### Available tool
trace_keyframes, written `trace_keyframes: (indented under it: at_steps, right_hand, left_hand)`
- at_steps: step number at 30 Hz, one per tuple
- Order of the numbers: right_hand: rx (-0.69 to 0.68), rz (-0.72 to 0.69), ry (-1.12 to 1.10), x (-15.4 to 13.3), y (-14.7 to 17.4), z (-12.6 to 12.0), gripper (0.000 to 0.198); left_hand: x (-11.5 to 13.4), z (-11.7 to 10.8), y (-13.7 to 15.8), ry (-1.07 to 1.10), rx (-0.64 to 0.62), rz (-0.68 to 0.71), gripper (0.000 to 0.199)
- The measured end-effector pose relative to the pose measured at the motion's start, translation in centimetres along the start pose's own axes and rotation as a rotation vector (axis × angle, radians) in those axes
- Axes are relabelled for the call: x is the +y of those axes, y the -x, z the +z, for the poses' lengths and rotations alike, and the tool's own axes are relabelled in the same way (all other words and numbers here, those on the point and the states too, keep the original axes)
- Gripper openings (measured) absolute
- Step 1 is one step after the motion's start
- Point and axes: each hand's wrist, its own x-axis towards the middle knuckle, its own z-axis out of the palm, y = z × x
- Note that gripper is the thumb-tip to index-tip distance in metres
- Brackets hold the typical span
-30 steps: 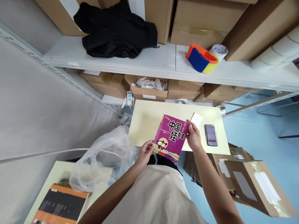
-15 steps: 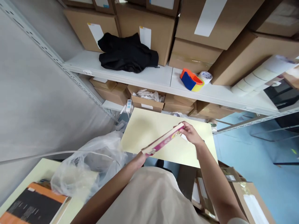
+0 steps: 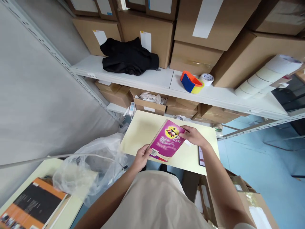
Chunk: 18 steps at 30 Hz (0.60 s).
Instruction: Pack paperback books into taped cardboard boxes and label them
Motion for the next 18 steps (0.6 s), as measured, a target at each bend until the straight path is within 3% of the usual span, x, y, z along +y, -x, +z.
trace_keyframes:
  at_steps: [3, 6, 8, 14, 18]
  right_hand:
    - [0.072, 0.043, -0.184, 1.3, 1.3, -0.6, 0.040]
    - [0.348, 0.064, -0.355, 2.9, 1.8, 0.3, 0.048]
    - [0.457, 0.083, -0.386, 3.7, 1.9, 0.9, 0.049]
    - [0.469, 0.125, -0.375, 5.5, 2.5, 1.0, 0.050]
    - [0.473, 0.147, -0.372, 6.1, 2.9, 0.8, 0.050]
  left_hand:
    - [0.3, 0.4, 0.5, 0.135, -0.039, -0.105, 0.049]
    - [0.8, 0.9, 1.0, 0.208, -0.108, -0.172, 0.050]
    - [0.9, 1.1, 1.3, 0.200, -0.159, -0.187, 0.050]
    - [-0.3, 0.3, 1.6, 0.072, -0.163, -0.220, 0.053]
    - [-1.4, -0.5, 1.6, -0.016, -0.134, -0.178, 0.044]
